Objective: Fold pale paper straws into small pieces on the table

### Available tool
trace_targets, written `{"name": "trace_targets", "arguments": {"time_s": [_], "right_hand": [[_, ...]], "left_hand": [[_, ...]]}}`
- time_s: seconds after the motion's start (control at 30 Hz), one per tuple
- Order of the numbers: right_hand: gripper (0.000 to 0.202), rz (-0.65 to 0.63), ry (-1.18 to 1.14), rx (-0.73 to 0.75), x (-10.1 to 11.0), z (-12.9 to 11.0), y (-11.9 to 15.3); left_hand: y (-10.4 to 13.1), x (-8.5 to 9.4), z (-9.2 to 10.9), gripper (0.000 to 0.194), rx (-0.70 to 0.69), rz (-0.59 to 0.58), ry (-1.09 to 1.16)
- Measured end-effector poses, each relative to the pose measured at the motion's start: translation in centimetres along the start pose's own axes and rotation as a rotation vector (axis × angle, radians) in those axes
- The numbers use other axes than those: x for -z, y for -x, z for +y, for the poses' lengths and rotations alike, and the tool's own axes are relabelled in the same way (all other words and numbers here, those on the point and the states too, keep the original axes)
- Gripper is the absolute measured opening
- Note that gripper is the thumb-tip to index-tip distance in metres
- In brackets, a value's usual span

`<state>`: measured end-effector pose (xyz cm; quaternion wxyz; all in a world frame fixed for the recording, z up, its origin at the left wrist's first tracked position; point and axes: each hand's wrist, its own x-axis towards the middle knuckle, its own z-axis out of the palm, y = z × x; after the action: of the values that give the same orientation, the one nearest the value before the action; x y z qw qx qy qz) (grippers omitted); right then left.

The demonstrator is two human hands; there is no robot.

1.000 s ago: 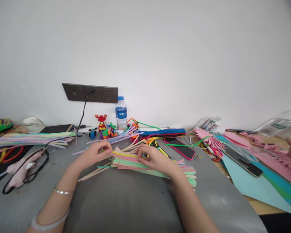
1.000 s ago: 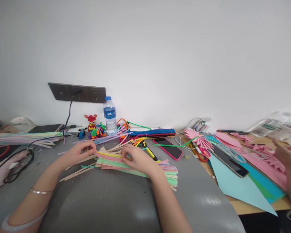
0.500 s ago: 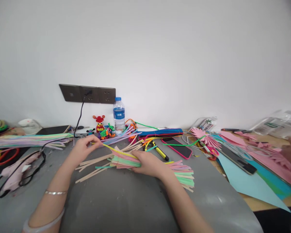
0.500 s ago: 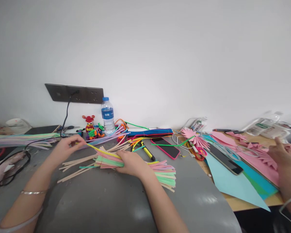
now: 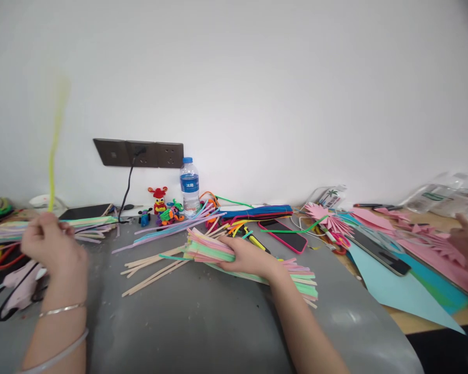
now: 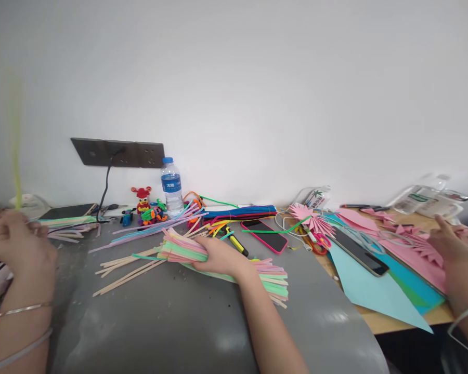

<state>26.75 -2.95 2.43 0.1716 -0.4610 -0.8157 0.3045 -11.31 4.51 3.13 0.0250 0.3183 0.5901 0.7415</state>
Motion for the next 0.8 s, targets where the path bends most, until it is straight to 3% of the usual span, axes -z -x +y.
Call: {"name": "trace_targets", "arguments": {"time_s": [0.03,0.1,0.33,0.37,0.43,0.53,0.7,0.8], "right_hand": [[0.040,0.015,-0.013,0.006,0.2,0.0,0.1],[0.039,0.046,-0.048,0.018,0.8,0.2,0.4],[0.050,0.133,-0.208,0.127,2.7,1.3,1.4],[0.050,0.175,-0.215,0.146,2.7,1.3,1.5],[0.047,0.292,-0.197,0.185,2.6,1.0,1.5],[0.035,0.412,-0.118,0.236,2.2,0.2,1.4],[0.021,0.467,-0.059,0.375,0.8,-0.8,0.9],[0.017,0.481,-0.123,0.413,-0.1,-1.0,0.4]], "left_hand": [[0.6,-0.1,0.3,0.019,0.041,-0.011,0.070],[2.1,-0.5,0.8,0.016,0.041,-0.241,0.102],[6.2,-1.8,0.2,0.025,-0.395,-1.115,-0.368],[6.5,-1.9,0.0,0.025,-0.425,-1.193,-0.429],[6.7,-2.0,-0.5,0.025,-0.443,-1.226,-0.528],[6.5,-2.1,-0.7,0.025,-0.434,-1.134,-0.568],[7.0,-2.3,0.3,0.026,-0.467,-0.965,-0.370],[8.9,-2.4,1.7,0.029,-0.336,-0.969,-0.176]]}}
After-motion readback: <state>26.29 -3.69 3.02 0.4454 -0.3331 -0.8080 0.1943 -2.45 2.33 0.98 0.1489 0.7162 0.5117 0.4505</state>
